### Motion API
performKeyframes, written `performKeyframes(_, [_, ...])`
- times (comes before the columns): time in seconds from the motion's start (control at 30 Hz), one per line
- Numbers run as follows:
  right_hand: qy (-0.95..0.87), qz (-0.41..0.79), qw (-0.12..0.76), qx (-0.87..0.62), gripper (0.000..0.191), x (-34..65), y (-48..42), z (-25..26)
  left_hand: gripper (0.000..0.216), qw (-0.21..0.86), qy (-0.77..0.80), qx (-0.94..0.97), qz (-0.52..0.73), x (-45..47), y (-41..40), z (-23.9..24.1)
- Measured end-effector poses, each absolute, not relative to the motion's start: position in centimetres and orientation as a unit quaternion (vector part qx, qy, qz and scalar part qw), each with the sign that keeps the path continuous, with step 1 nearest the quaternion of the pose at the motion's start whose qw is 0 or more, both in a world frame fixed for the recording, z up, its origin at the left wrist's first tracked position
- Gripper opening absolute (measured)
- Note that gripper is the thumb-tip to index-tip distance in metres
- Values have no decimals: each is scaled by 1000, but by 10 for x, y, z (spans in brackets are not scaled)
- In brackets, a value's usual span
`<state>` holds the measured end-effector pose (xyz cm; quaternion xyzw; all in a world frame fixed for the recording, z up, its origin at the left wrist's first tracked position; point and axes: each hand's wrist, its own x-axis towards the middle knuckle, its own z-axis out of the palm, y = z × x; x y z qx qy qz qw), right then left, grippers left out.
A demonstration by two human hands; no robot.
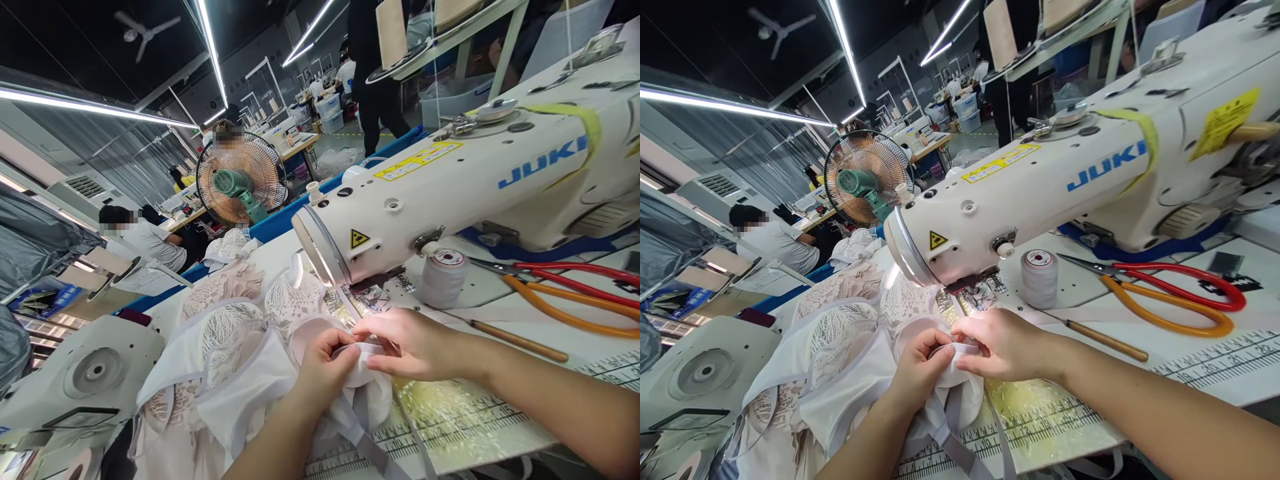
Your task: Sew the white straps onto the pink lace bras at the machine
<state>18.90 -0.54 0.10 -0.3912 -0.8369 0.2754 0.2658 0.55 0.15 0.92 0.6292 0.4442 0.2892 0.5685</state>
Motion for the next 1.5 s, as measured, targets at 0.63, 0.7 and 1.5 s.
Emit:
performKeyframes(0.63, [-813, 303, 312, -387, 24, 186, -8, -4, 25, 571, 442, 623, 301, 4, 0, 12])
performKeyframes(0.7, [-806, 317, 308, -394, 29, 188, -9, -3, 25, 576, 443, 616, 306, 4, 1, 12])
performKeyframes(1.5, [-822, 138, 388, -392, 21, 185, -18, 3, 16, 555, 468, 614, 309, 3, -2, 9])
